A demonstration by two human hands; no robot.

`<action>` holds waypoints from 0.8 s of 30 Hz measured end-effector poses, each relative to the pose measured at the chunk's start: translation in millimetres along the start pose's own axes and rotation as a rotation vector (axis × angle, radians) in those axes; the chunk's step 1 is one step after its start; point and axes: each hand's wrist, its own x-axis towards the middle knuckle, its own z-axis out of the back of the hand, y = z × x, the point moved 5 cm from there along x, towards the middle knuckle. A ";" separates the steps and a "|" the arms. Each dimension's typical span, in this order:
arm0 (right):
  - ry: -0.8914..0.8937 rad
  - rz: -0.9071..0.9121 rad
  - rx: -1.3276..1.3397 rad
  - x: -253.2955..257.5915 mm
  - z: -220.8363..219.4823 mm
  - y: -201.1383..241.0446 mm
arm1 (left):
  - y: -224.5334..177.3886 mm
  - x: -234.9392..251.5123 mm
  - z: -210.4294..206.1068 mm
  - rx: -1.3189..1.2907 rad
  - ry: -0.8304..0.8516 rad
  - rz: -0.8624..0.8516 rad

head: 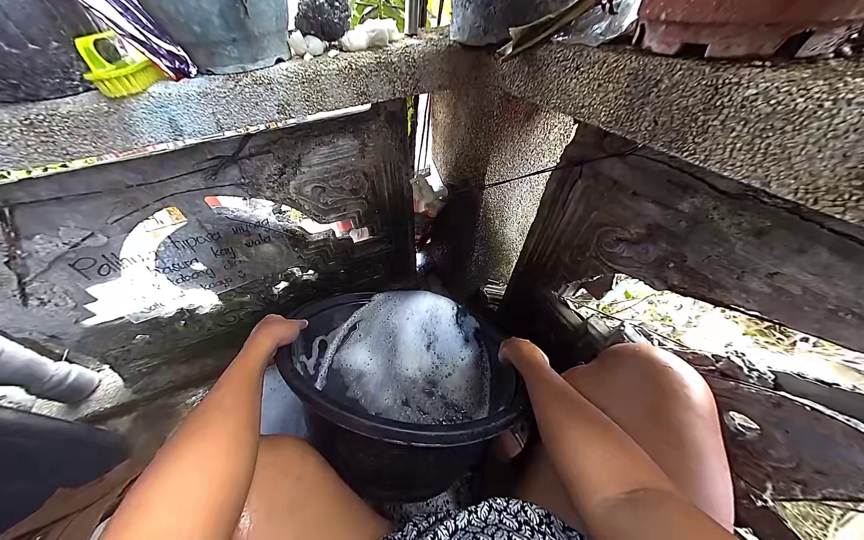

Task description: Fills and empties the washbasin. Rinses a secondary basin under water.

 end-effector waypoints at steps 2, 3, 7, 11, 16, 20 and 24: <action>-0.011 0.000 0.005 4.4 -0.7 -0.7 | -1.4 0.6 0.8 -0.005 0.002 -0.006; -0.011 0.007 0.001 2.0 0.2 -0.3 | -1.8 0.7 1.1 -0.012 0.000 -0.010; 0.007 0.037 -0.027 -6.0 4.2 1.9 | -4.2 1.2 2.1 -0.033 -0.001 -0.010; 0.005 0.033 -0.035 1.7 4.5 2.0 | -5.4 3.3 2.6 -0.063 -0.006 -0.005; 0.025 0.014 -0.039 5.8 7.9 3.2 | -9.5 3.6 4.3 -0.092 0.001 -0.004; 0.033 0.017 -0.048 8.8 9.8 4.4 | -14.0 5.6 4.8 -0.046 0.004 -0.013; 0.039 0.033 -0.050 13.3 12.3 3.7 | -17.3 5.3 5.7 -0.087 0.010 -0.010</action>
